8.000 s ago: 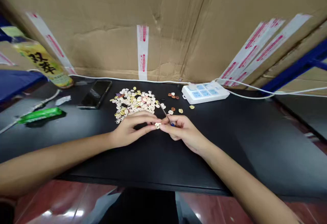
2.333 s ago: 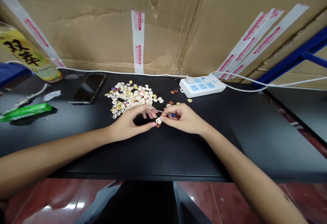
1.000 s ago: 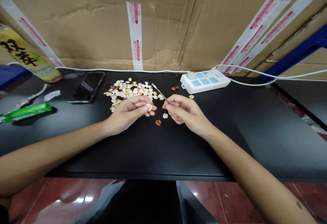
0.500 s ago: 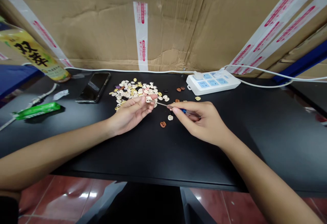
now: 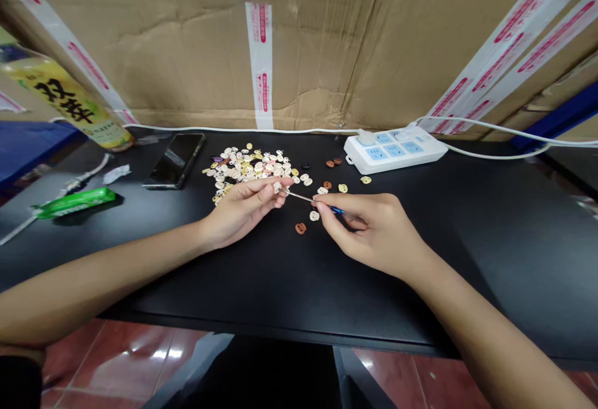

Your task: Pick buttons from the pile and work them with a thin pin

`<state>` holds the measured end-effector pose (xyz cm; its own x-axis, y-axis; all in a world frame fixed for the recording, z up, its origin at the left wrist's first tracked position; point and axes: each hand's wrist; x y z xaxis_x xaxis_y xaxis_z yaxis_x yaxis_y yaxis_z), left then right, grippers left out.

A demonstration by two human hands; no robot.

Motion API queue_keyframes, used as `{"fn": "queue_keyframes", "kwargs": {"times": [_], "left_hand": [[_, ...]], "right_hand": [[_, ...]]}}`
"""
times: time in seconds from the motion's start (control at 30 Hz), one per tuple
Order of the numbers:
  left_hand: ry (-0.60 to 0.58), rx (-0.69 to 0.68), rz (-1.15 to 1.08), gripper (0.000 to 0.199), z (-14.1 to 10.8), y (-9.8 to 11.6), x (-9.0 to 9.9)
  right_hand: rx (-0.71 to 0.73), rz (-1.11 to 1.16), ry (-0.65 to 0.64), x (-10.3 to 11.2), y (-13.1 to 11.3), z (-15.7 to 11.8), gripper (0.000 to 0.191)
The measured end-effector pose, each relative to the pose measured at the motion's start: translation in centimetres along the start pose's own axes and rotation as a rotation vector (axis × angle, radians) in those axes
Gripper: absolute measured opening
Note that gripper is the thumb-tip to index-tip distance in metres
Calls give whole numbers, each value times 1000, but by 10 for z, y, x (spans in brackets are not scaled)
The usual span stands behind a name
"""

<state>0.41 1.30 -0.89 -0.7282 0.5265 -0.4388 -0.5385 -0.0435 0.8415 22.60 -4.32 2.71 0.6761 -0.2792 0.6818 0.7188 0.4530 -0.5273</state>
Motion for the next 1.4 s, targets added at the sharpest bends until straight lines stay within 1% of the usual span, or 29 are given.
{"fn": "queue_keyframes", "kwargs": {"times": [0.2,0.3,0.4,0.53,0.6,0.77,0.9,0.97,1.03,1.1,1.2,1.27,1.33,1.4], "left_hand": [[16,-43,75,20,-1,-1,-1],[34,-59,116,19,-2,-3,-2],[102,-63,67,19,-5,-5,-5],[173,-57,-35,17,-9,-6,-10],[190,-57,-50,17,-11,-6,-12],[210,-81,-73,19,-14,-7,-13],[219,-99,-73,18,-15,-7,-14],[222,-104,-72,18,-15,-7,-13],[227,-99,-75,19,-13,-7,-12],[224,-76,-81,20,-11,-6,-11],[207,-22,-97,19,-9,-4,-9],[178,-9,-94,19,-8,-3,-9],[140,-10,-80,21,-8,-1,-10],[102,3,-72,24,-8,1,-11]], "right_hand": [[87,-43,39,-4,-2,-2,17],[137,-100,75,-8,0,-5,18],[197,-203,125,-14,1,-8,19],[248,-276,111,-23,2,-13,16],[283,-320,118,-27,1,-14,17],[413,-461,196,-34,-4,-18,23],[550,-666,220,-39,-9,-22,30],[581,-740,243,-42,-9,-23,31],[550,-706,262,-43,-7,-22,26],[479,-586,248,-42,-4,-19,21],[337,-369,162,-34,1,-11,15],[265,-277,101,-25,0,-7,12],[233,-245,77,-18,-3,-5,11],[235,-253,69,-12,-5,-5,11]]}}
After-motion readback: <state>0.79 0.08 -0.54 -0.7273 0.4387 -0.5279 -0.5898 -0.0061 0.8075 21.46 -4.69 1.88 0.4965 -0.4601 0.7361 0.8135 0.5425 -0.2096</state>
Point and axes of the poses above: each hand's wrist, its own z-axis towards the middle knuckle, its own x-axis out of the back of the hand, y = z × x, and after that the axes turned 15 degrees about -x, right-handed
